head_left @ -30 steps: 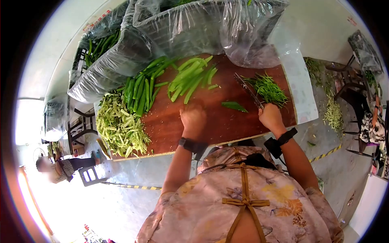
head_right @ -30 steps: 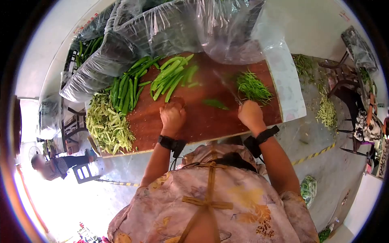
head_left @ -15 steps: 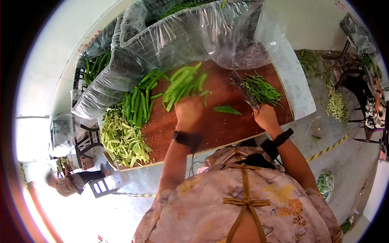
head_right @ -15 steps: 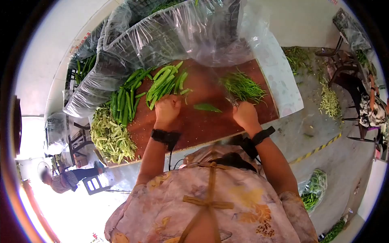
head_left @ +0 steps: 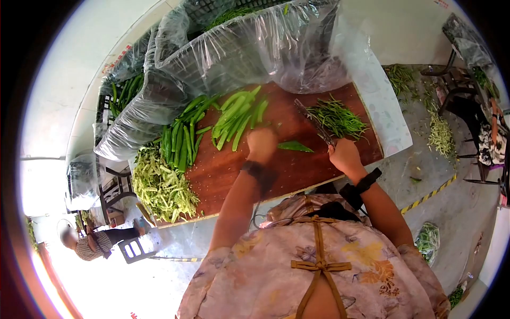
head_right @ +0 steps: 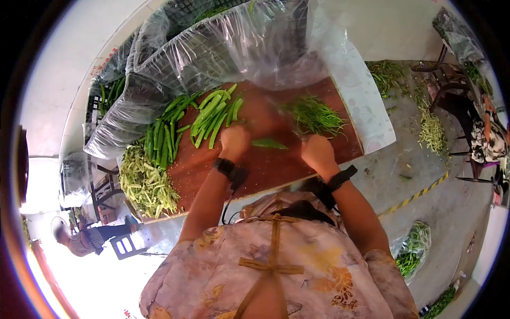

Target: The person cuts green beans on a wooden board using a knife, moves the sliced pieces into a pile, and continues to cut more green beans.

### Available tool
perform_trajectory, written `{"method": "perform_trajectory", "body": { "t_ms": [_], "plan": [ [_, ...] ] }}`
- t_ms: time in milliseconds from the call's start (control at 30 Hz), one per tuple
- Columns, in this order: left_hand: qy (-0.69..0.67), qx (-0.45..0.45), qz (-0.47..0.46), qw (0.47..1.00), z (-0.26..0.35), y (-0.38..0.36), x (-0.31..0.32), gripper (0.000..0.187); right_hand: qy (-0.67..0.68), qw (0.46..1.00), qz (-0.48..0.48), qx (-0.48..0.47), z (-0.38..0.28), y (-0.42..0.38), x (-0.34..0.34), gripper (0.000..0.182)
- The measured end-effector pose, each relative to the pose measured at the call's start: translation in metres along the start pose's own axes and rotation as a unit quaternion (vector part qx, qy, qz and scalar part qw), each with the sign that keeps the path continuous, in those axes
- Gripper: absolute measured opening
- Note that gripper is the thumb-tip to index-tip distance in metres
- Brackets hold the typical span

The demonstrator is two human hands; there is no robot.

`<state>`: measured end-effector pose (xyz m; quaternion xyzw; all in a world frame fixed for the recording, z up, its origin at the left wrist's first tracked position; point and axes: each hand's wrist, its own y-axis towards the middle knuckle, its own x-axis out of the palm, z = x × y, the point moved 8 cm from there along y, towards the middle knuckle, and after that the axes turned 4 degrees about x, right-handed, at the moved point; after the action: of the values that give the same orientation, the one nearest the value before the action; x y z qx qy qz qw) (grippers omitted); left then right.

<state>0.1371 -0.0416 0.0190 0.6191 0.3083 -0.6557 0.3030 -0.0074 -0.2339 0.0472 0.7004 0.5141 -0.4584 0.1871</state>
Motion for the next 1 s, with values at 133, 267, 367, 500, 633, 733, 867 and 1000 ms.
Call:
{"method": "perform_trajectory", "body": {
  "t_ms": [133,267,367,500,633,733,867,1000],
  "plan": [
    [-0.053,0.033,-0.075,0.995,0.034,0.024,0.005,0.016,0.039,0.998,0.044,-0.018,0.0,-0.005,-0.006,0.031],
    [-0.252,0.171,0.211,0.929,0.049,0.009,-0.047,0.014,0.059,0.997,0.053,-0.001,0.014,-0.001,0.0,0.029],
    [-0.256,0.095,0.218,0.937,0.027,-0.021,-0.065,0.014,0.046,0.995,0.063,-0.059,0.003,-0.001,-0.001,0.027],
    [-0.147,0.102,0.19,0.965,0.017,-0.046,-0.049,0.017,-0.003,0.995,-0.038,-0.096,-0.043,-0.007,-0.01,0.025],
    [-0.161,0.127,0.224,0.953,0.039,-0.054,-0.042,0.017,-0.024,0.988,-0.057,-0.14,-0.054,0.002,0.001,0.026],
    [-0.174,0.129,0.155,0.964,0.05,-0.054,-0.025,0.017,-0.057,0.987,-0.088,-0.12,-0.046,0.007,0.0,0.027],
    [-0.165,0.159,0.19,0.955,0.061,-0.059,-0.018,0.02,-0.058,0.996,0.022,-0.063,-0.011,0.012,-0.026,0.026],
    [-0.184,0.201,0.236,0.933,0.08,-0.058,-0.033,0.02,-0.079,0.994,0.04,-0.06,-0.008,-0.01,-0.031,0.025]
  ]
}}
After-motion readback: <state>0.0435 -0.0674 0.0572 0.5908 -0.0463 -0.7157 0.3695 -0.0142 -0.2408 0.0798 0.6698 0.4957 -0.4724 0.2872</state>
